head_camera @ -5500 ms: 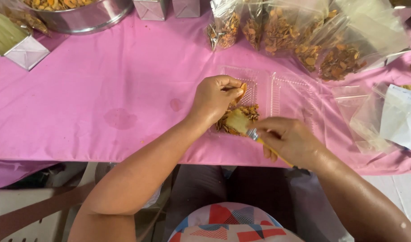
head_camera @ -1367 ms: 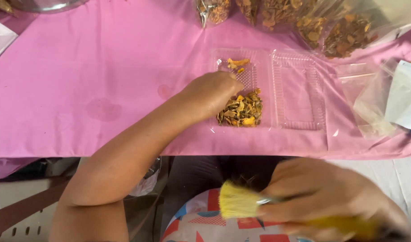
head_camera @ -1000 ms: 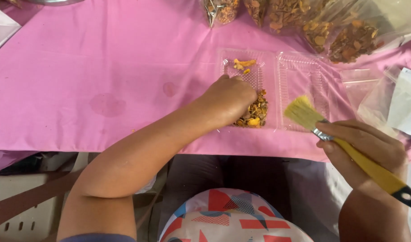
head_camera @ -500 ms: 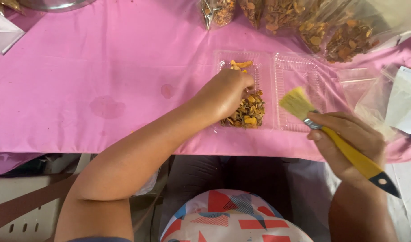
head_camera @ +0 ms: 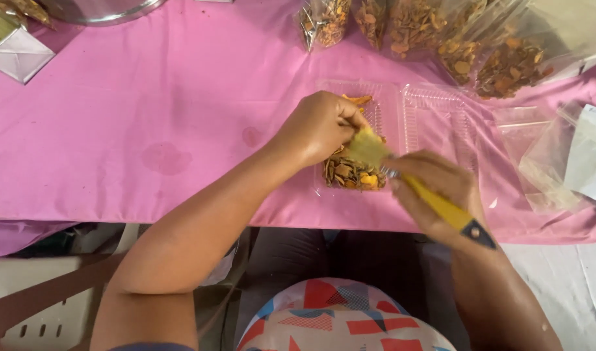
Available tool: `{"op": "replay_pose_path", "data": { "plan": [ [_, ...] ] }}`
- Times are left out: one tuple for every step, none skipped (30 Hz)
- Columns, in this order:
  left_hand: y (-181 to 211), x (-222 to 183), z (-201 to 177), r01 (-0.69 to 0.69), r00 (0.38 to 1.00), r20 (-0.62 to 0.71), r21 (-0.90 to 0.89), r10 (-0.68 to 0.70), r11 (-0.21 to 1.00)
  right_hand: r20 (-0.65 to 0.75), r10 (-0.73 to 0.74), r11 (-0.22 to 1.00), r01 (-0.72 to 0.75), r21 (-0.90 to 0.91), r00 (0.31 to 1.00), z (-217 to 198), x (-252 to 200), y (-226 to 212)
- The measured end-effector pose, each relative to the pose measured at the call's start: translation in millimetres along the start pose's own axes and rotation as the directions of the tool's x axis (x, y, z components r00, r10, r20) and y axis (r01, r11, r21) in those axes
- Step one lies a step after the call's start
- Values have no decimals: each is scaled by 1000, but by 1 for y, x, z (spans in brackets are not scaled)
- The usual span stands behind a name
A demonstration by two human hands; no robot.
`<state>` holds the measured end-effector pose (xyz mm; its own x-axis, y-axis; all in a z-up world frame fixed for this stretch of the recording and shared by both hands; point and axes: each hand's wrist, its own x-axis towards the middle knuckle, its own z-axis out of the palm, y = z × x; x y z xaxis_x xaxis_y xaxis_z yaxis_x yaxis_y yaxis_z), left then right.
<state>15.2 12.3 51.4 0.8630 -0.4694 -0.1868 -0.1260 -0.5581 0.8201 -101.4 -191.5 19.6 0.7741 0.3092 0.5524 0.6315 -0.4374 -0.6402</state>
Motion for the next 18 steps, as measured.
{"op": "replay_pose_path", "data": {
  "plan": [
    [0,3,2,-61,996,-62,-5,60,998,-55,17,995,-23,-99,998,-2,0,11],
    [-1,6,3,-121,985,-125,-7,120,993,-112,29,979,-50,-196,993,-4,0,22],
    [0,6,0,-125,984,-129,-8,123,992,-111,24,979,-45,-199,994,-8,-4,22],
    [1,6,-4,-132,979,-157,21,133,991,-204,121,967,-162,-198,971,-12,-8,22],
    [1,6,-8,-134,973,-184,52,141,990,-295,217,943,-278,-183,931,-15,-11,22],
    [-1,14,-13,-133,972,-189,52,141,990,-293,214,944,-274,-182,932,-18,-13,28],
    [-4,21,-14,-107,968,-216,102,127,989,-303,213,945,-274,-176,929,-20,-18,33],
    [-8,28,-15,-80,963,-244,152,116,985,-314,212,946,-275,-171,925,-22,-24,38],
    [-16,42,-13,-81,963,-242,152,116,985,-315,213,946,-276,-172,925,-22,-25,39],
    [-24,56,-10,-74,960,-254,174,117,982,-310,205,947,-268,-177,928,-22,-26,39],
    [-31,70,-7,-68,957,-264,196,120,978,-305,198,948,-262,-183,931,-22,-27,40],
    [-36,80,-3,-71,958,-261,195,121,978,-307,199,946,-264,-186,931,-23,-28,37],
    [-41,89,1,-63,958,-256,254,130,965,-319,256,931,-322,-175,913,-23,-28,34],
    [-47,98,6,-54,958,-250,313,137,948,-330,311,911,-378,-163,891,-24,-28,32],
    [-48,105,10,-54,959,-247,311,136,949,-329,314,910,-381,-164,891,-26,-30,33],
    [-50,112,14,-28,954,-246,499,172,866,-318,300,913,-368,-179,899,-28,-32,34],
    [-52,119,19,3,949,-236,665,207,746,-305,288,915,-355,-193,908,-30,-34,35],
    [-50,117,20,3,951,-234,664,203,748,-303,292,914,-358,-192,907,-31,-34,34]
  ]
}}
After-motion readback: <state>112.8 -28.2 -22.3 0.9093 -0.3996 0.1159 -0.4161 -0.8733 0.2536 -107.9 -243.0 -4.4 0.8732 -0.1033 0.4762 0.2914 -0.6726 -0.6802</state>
